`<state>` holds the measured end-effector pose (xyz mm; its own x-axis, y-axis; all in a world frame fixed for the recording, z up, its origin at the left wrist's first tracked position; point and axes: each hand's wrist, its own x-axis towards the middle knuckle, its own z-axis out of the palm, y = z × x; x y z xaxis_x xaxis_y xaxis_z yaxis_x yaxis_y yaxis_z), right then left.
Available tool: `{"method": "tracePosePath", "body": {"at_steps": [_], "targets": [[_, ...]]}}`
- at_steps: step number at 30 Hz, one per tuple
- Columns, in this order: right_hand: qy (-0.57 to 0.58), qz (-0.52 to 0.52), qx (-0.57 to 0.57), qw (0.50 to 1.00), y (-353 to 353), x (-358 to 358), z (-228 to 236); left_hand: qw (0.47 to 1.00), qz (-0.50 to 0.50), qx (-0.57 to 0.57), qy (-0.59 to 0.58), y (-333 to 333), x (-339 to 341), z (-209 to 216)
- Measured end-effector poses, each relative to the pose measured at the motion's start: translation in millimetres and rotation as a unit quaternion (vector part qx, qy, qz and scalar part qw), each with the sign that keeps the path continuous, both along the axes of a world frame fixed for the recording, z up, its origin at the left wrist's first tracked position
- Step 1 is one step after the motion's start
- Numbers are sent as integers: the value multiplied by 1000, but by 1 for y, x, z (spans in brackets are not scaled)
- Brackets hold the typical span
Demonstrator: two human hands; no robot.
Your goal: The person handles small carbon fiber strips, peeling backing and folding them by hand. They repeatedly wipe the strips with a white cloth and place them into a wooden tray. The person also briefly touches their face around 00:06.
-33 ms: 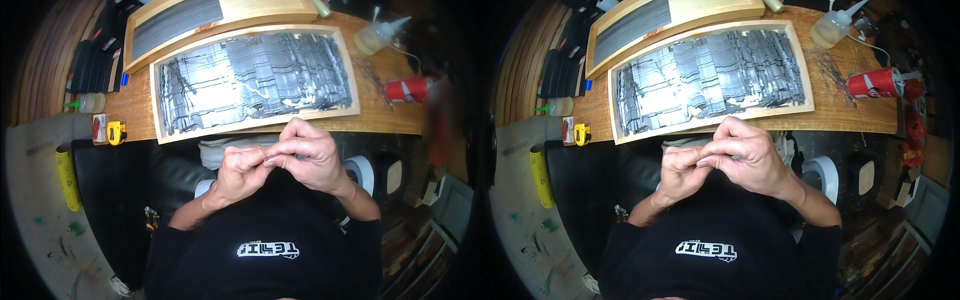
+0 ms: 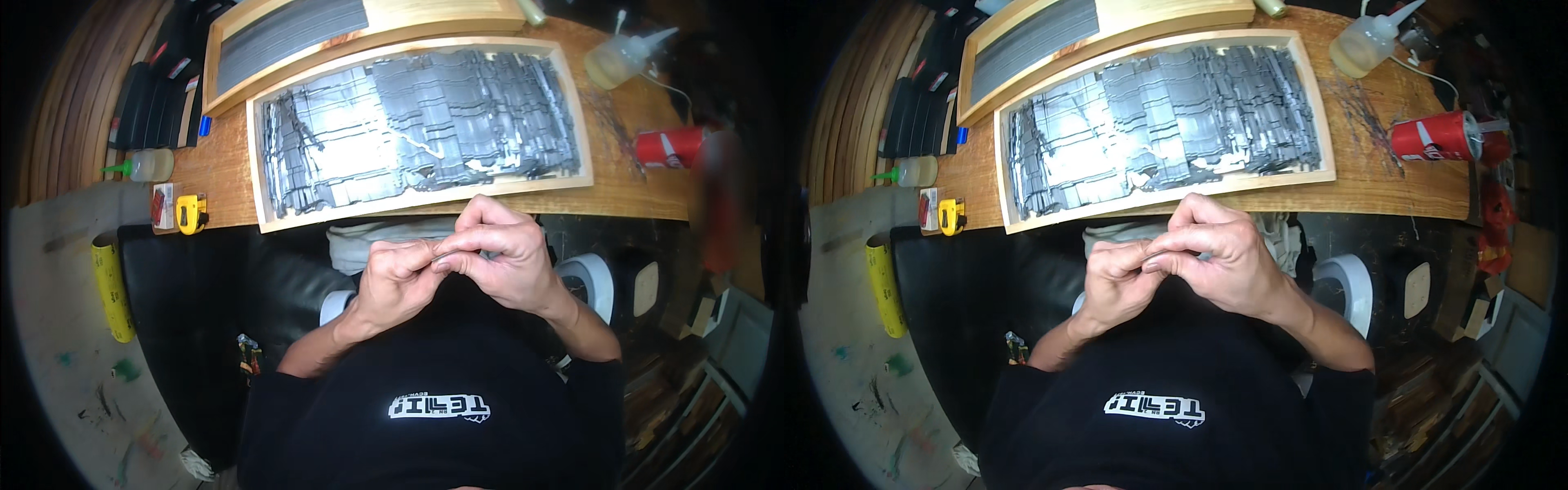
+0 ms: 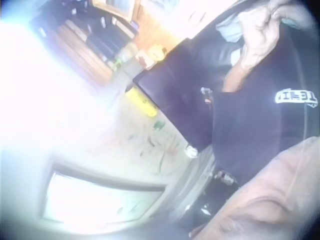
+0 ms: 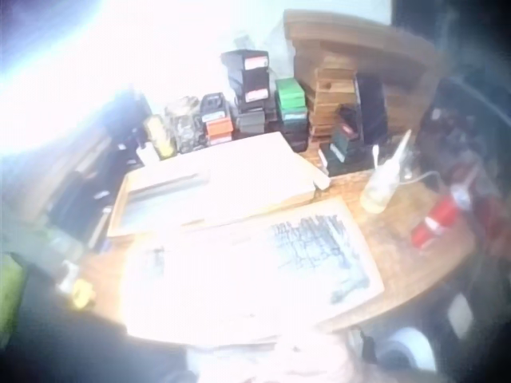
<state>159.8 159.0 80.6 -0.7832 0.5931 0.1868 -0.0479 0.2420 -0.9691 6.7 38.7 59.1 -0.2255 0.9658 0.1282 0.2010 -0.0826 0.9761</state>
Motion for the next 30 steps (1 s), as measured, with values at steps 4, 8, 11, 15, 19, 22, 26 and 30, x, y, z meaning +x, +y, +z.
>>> {"method": "tracePosePath", "body": {"at_steps": [4,8,11,15,19,22,26,30], "targets": [[-9,16,-90,996,-14,-2,-22,998,35,-41,-15,-19,6,-17],[-26,23,-75,997,-15,-4,-23,997,1,-77,-12,-25,1,-22],[-32,26,-54,998,-15,-6,-23,996,9,-81,-42,-23,3,-18],[-31,15,-47,998,-17,-8,-24,996,11,-83,-43,-25,2,-23],[-34,11,-38,999,-17,-9,-23,995,4,-97,-33,-25,0,-22],[-33,3,-32,999,-18,-9,-23,993,-12,-112,-29,-27,-4,-23],[-28,-11,-22,999,-22,-8,-24,993,-16,-111,-38,-25,-5,-25],[-34,-15,-27,999,-24,-6,-24,992,-35,-107,-60,-19,-10,-19]]}}
